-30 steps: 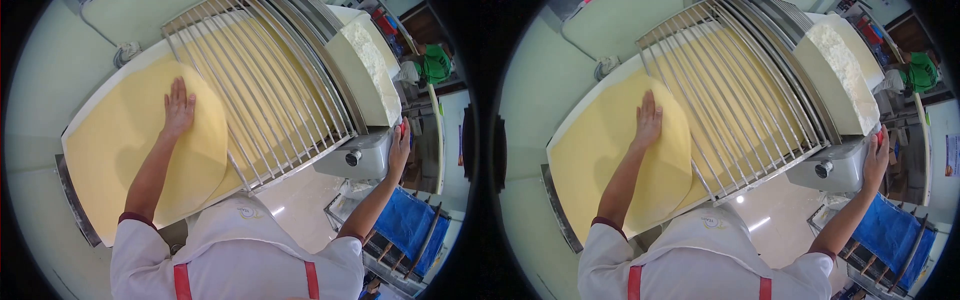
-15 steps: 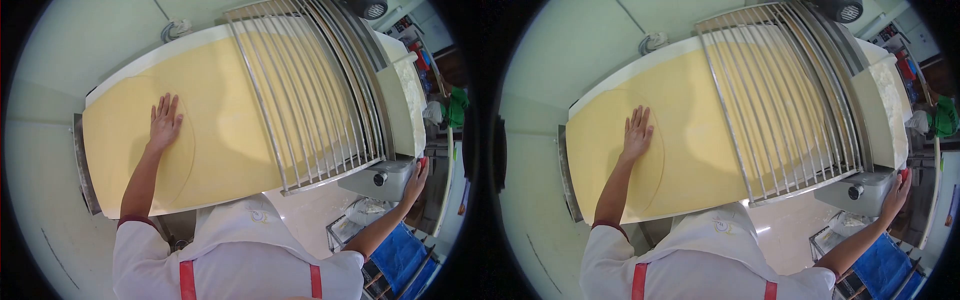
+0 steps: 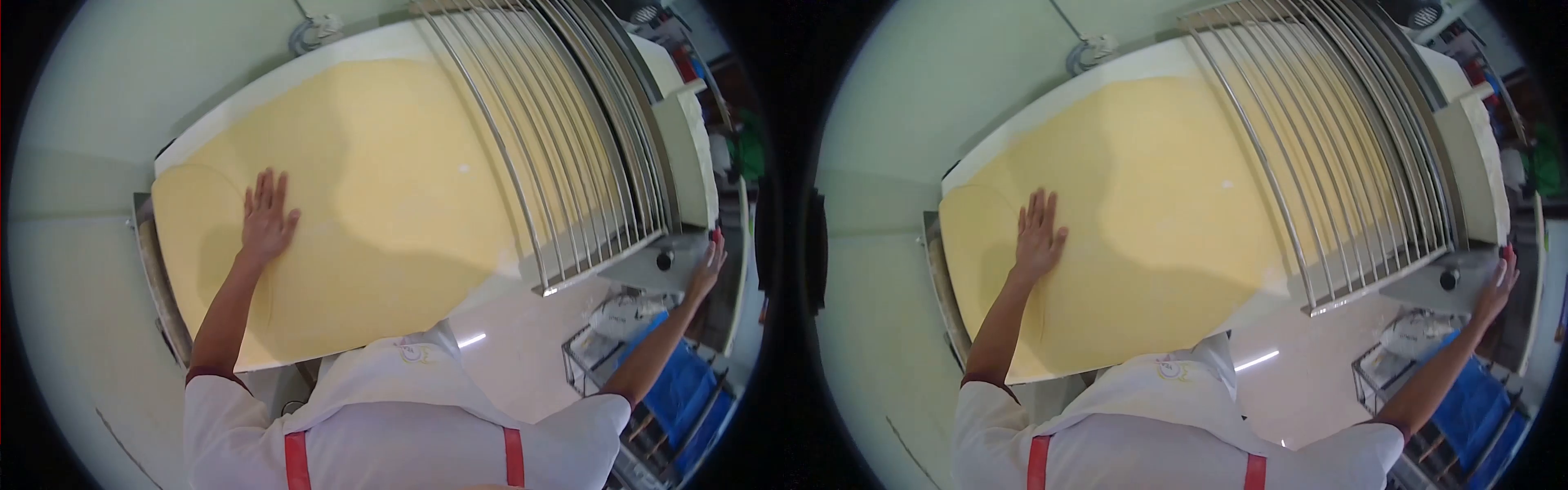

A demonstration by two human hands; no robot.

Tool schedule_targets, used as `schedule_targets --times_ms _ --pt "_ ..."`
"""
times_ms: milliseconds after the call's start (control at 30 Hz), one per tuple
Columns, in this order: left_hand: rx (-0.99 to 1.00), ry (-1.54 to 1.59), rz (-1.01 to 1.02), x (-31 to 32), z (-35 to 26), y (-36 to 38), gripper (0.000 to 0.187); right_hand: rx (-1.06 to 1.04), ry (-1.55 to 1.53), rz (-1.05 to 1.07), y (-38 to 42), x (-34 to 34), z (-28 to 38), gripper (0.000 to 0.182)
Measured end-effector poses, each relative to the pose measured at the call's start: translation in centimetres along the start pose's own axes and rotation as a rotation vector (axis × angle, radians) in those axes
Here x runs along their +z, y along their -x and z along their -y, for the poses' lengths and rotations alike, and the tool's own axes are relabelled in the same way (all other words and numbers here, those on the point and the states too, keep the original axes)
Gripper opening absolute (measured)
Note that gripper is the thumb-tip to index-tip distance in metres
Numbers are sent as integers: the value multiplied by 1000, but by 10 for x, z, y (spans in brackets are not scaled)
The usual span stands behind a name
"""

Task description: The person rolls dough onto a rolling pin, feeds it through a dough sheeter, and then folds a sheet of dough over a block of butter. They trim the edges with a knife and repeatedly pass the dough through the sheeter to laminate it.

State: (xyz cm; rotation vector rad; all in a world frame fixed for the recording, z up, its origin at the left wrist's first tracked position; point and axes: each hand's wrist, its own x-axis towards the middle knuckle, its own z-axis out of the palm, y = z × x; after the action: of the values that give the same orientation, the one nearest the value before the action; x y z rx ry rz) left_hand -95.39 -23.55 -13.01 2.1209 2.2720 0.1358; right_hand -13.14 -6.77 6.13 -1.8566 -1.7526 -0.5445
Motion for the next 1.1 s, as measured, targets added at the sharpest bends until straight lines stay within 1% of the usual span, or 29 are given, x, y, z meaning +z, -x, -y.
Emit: schedule_targets --times_ms 33,100,133,167,200,233,267,300,333,367,400,467,500,533,567,600,633,700,733,833,867,933,967,1033,1067,1100 --pt "48 8 3 6 -15 -19 69 80 -32 -109 19 1 15 47" --pt "198 46 1 9 -50 -71 68 6 -107 -214 70 -12 92 46" --pt "267 77 -35 18 -65 -100 67 132 8 -171 115 -11 119 43" --pt "325 104 -77 26 -78 -130 66 223 -224 -160 153 -13 194 40" --pt "342 125 -98 36 -92 -160 66 223 -444 -78 189 -8 255 38" --pt "367 139 -121 42 -104 -190 65 137 -519 220 243 5 267 35" --pt "368 131 -121 45 -116 -218 65 122 -532 512 256 3 323 37" --pt "373 122 -119 49 -126 -241 64 13 -412 697 251 7 371 49" --pt "386 134 -119 53 -131 -260 63 73 -267 713 260 21 397 54" --pt "397 144 -122 53 -136 -277 62 129 -123 723 266 36 410 60" --pt "406 151 -122 52 -140 -291 61 194 -217 710 263 46 413 61" --pt "395 173 -47 33 -144 -311 57 325 -414 677 258 63 416 63" --pt "386 182 -6 27 -143 -319 56 542 -589 651 254 70 413 61" --pt "383 223 -43 27 -141 -330 49 759 -761 614 250 75 406 59" --pt "406 250 76 27 -139 -342 47 973 -928 572 247 79 397 57" --pt "423 277 193 23 -138 -353 45 1091 -1145 590 247 88 383 51" --pt "439 304 308 22 -136 -358 43 1042 -1102 632 244 89 383 49" --pt "438 473 335 24 -129 -356 40 939 -1025 702 238 91 385 43" --pt "439 556 343 22 -127 -355 39 882 -1027 619 240 93 392 33" --pt "476 515 103 32 -124 -343 36 1133 -1271 603 235 89 408 30" --pt "483 542 98 32 -122 -340 36 1132 -1370 650 235 84 408 31" --pt "499 586 64 9 -114 -330 36 1101 -1583 741 225 76 406 33" --pt "502 676 106 -3 -103 -324 36 1010 -1548 778 224 66 410 34" --pt "511 850 207 -46 -71 -287 36 848 -1478 841 224 35 422 36" --pt "431 949 184 -53 -52 -265 37 661 -1223 877 232 25 426 27" --pt "349 1044 161 -57 -28 -244 38 404 -1103 937 240 18 436 26"
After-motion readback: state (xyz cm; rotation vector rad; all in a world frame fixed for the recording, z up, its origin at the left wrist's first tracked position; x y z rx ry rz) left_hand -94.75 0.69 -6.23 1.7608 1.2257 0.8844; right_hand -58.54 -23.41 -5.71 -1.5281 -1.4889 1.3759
